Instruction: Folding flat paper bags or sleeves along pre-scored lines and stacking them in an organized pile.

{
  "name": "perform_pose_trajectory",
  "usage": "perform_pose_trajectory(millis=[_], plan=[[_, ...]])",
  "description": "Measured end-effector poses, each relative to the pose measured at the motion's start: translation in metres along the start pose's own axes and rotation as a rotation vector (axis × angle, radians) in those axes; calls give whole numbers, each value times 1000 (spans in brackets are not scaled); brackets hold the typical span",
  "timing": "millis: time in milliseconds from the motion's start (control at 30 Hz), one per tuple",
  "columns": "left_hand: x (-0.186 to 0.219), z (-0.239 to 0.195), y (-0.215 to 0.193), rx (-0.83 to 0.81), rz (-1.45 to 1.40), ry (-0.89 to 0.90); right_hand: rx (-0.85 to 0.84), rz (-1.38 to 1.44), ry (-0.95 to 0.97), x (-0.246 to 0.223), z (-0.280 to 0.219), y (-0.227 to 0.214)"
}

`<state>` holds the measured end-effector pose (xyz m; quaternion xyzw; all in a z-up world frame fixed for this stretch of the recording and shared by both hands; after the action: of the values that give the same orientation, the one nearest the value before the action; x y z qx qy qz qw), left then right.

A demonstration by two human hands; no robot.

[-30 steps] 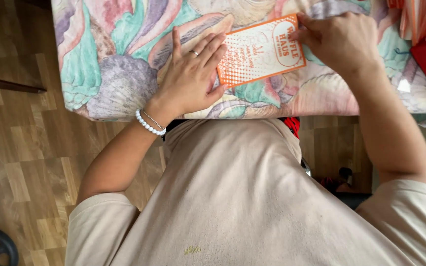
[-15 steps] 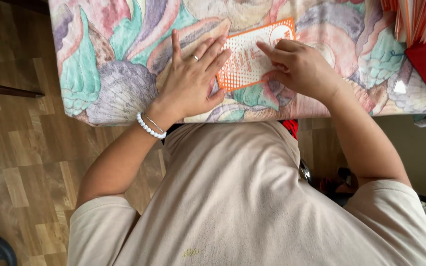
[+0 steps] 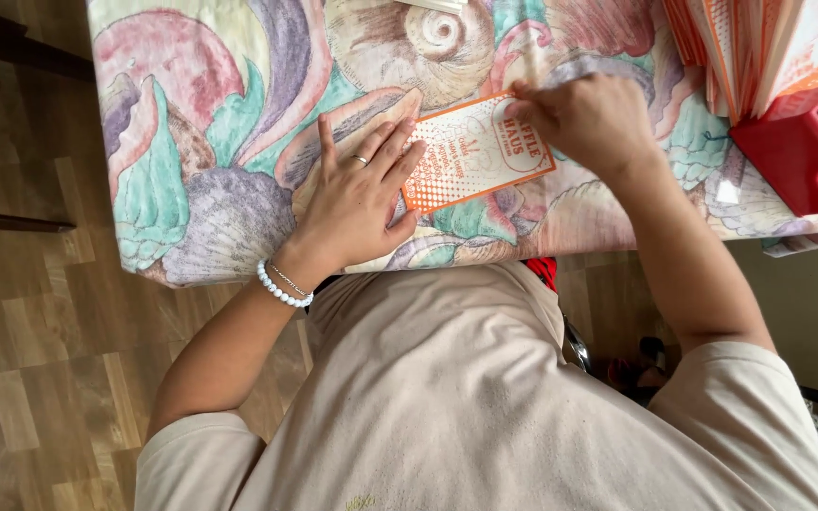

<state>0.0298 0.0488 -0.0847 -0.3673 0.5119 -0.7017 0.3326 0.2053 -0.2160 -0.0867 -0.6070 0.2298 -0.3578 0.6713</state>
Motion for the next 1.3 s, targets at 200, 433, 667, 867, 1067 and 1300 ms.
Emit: perform_pose_trajectory(millis=[200, 433, 667, 867, 1067, 1300], plan=[[0, 3, 0, 135, -82, 38, 101, 397, -105, -39, 8, -22], [-2, 2, -2, 111, -66, 116, 108, 439, -153, -55, 18, -6], [-13, -11, -12, 553, -225, 19, 323, 884, 217, 80, -34, -73], [-16, -9, -22, 637, -296, -63, 687, 450, 510, 273, -58, -2], [-18, -9, -23, 692, -323, -102, 660, 126, 810, 231, -34, 7], [-24, -12, -18, 696, -357, -188, 669, 335, 209, 23, 91, -33]])
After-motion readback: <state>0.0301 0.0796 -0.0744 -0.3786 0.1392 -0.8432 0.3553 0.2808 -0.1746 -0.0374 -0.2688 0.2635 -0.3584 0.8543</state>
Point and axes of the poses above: each hand's wrist, its own z-axis towards the middle knuckle, its own y-axis out of the palm, x = y × z, the point moved 2 cm from there along z, towards the middle knuckle, and after that the axes turned 7 degrees about y, right-handed, at the moved point
